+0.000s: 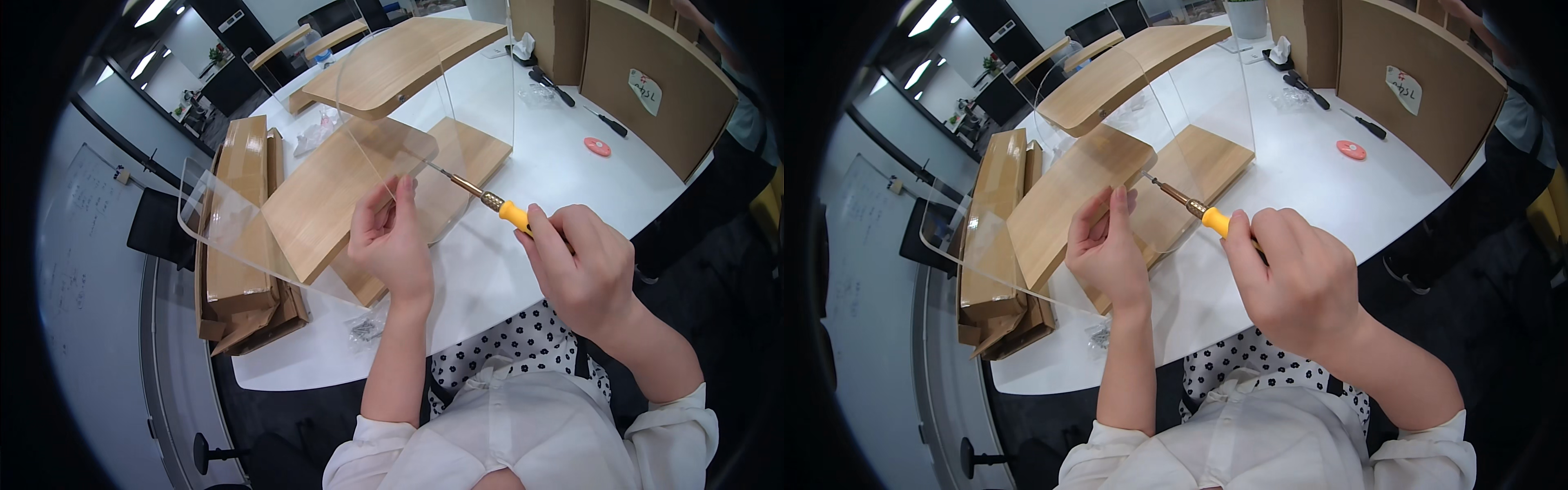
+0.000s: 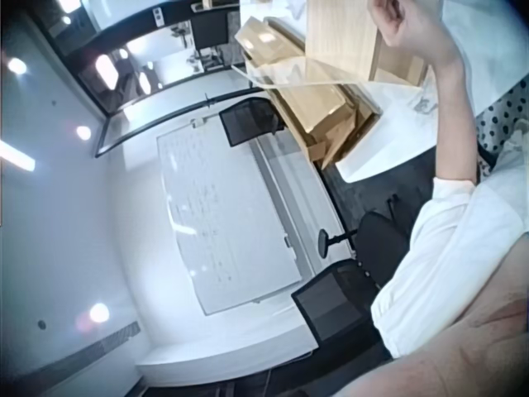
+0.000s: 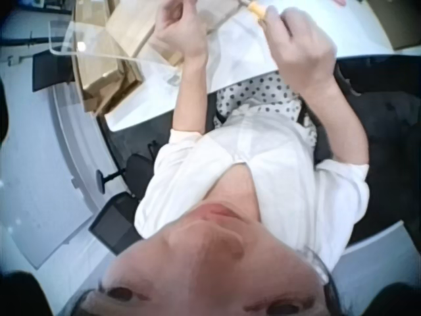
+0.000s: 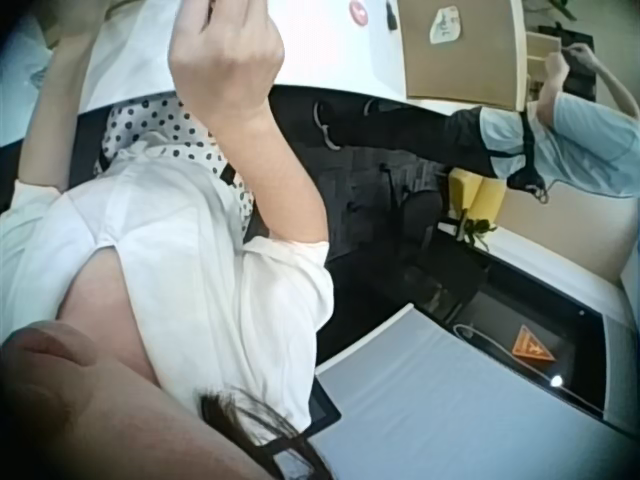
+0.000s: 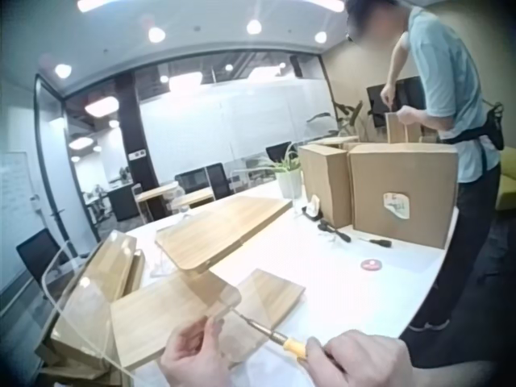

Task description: The person assembles a tiered wooden shelf by attaching clear acrylic panels to wooden shelves using a screwdriver. They secure multiple screws at various points on the structure, then place the assembled unit on the table and pack a wooden shelf into a cardboard box.

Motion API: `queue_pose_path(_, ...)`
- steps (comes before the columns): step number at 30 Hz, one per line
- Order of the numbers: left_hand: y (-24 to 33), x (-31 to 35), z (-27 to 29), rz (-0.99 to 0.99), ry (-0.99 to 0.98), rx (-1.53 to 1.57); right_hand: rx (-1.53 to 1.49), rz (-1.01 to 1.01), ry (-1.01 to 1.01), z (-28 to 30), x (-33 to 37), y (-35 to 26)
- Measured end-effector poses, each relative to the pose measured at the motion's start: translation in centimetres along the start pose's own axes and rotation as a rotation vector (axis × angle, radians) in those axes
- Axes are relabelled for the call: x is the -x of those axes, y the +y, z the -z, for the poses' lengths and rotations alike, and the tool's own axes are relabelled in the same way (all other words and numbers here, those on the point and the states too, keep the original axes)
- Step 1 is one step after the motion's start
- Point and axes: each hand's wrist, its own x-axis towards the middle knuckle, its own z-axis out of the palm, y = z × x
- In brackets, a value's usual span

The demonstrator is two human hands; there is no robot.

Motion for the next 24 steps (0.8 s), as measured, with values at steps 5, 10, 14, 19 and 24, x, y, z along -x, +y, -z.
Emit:
queue_pose_path(5,0.0,0.1,-0.2,0.003,0.005,0.0,-0.808,-0.771,-0.24,0.2,-0.7,0.7)
queue_pose_path(10,-0.1,0.0,0.0,-0.009,-0.002,0.015,-0.696,-0.695,-0.257,0.2,-0.3,0.6)
queue_pose_path(14,-0.1,0.0,0.0,-0.008,-0.001,0.008,-0.053,-0.061,-0.02,-0.1,0.2,0.2)
queue_pose_path(19,0.2,0.0,-0.1,-0.002,0.001,0.014,-0.004,0.029,0.029,-0.3,0.2,0.3)
queue_pose_path(24,0.1,-0.1,-0.1,0.001,-0.004,-0.003,-1.054,-0.944,-0.311,0.1,-1.0,2.1)
